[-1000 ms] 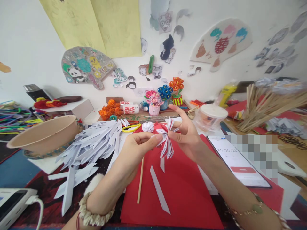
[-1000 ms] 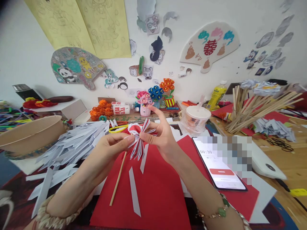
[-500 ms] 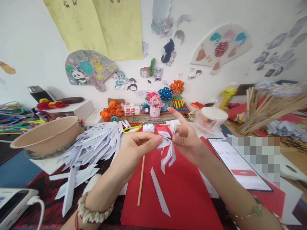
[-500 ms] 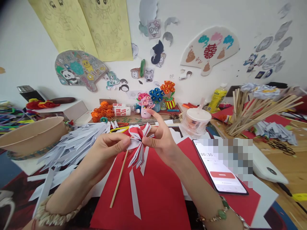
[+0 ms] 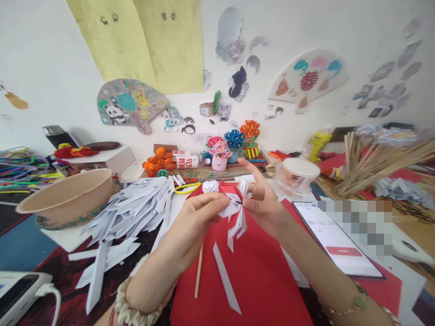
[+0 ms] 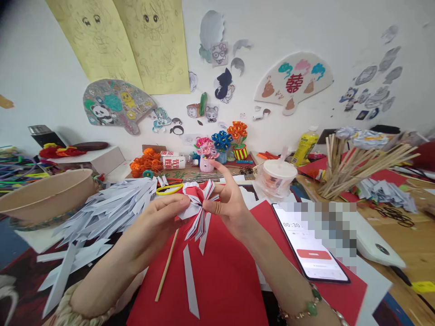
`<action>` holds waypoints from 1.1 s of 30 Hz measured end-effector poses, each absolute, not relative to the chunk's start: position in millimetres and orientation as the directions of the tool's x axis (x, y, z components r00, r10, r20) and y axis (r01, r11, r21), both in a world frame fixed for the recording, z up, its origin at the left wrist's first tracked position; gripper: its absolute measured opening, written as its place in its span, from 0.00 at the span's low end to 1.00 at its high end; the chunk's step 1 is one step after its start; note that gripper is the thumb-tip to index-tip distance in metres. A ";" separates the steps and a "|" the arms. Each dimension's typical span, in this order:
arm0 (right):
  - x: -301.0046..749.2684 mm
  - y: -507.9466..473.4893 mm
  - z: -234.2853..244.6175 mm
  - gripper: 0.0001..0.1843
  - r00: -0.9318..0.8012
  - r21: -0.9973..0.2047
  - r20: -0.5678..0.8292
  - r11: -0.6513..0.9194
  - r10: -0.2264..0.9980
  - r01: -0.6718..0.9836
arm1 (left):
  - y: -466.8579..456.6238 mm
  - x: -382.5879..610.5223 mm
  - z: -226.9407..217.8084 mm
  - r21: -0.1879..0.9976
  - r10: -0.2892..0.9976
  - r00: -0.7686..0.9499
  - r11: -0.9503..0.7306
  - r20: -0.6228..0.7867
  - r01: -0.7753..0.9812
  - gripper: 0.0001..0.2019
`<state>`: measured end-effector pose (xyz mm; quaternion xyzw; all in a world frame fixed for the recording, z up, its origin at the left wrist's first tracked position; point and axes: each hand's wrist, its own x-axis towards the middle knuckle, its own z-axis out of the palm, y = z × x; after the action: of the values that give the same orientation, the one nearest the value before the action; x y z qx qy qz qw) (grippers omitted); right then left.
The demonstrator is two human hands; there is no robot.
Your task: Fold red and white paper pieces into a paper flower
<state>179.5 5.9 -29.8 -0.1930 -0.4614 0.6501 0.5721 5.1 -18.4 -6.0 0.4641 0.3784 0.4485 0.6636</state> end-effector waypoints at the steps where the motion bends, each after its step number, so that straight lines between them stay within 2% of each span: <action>1: 179.7 6.2 -30.1 0.55 -0.264 -0.817 0.281 0.086 0.923 -0.570 | -18.6 6.1 -6.9 0.954 0.947 0.309 0.170 -0.088 -0.248 0.10; 5: 180.1 7.3 -30.6 0.56 -0.256 -0.821 0.277 0.090 0.926 -0.563 | -17.8 7.4 -7.8 0.973 0.977 0.210 0.003 0.047 -0.229 0.08; 8: 180.0 7.6 -30.2 0.56 -0.261 -0.837 0.255 0.078 0.931 -0.541 | -17.7 4.4 -3.3 0.975 0.964 0.147 -0.220 0.224 -0.040 0.04; 12: 179.7 7.7 -29.4 0.56 -0.265 -0.844 0.256 0.082 0.930 -0.530 | -19.9 -0.8 4.4 0.873 0.900 0.143 -0.434 0.411 0.223 0.01; 15: 179.6 8.3 -29.0 0.54 -0.255 -0.846 0.283 0.115 0.924 -0.521 | -21.3 -2.1 6.3 0.791 0.855 0.135 -0.515 0.501 0.329 0.03; 20: 180.3 9.0 -28.9 0.53 -0.243 -0.862 0.318 0.174 0.916 -0.475 | -20.4 -2.8 5.4 0.695 0.806 0.214 -0.586 0.551 0.416 0.03; 23: 181.4 9.2 -29.5 0.54 -0.262 -0.878 0.311 0.171 0.914 -0.447 | -20.6 -5.1 6.7 0.654 0.794 0.270 -0.603 0.544 0.456 0.04; 25: 182.3 9.3 -30.3 0.55 -0.282 -0.885 0.304 0.161 0.910 -0.436 | -21.1 -6.3 8.8 0.666 0.817 0.291 -0.576 0.499 0.474 0.05; 30: 182.9 9.2 -31.5 0.56 -0.309 -0.892 0.279 0.126 0.909 -0.435 | -21.9 -5.0 14.4 0.786 0.916 0.247 -0.398 0.315 0.472 0.07; 33: 181.4 9.0 -31.5 0.55 -0.301 -0.882 0.265 0.104 0.916 -0.459 | -21.4 -2.5 12.2 0.881 0.959 0.201 -0.266 0.201 0.392 0.10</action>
<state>181.4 9.0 -31.5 -0.2265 -0.5041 0.6297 0.5460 -2.5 -21.4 12.2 0.6885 0.4904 0.3989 0.3554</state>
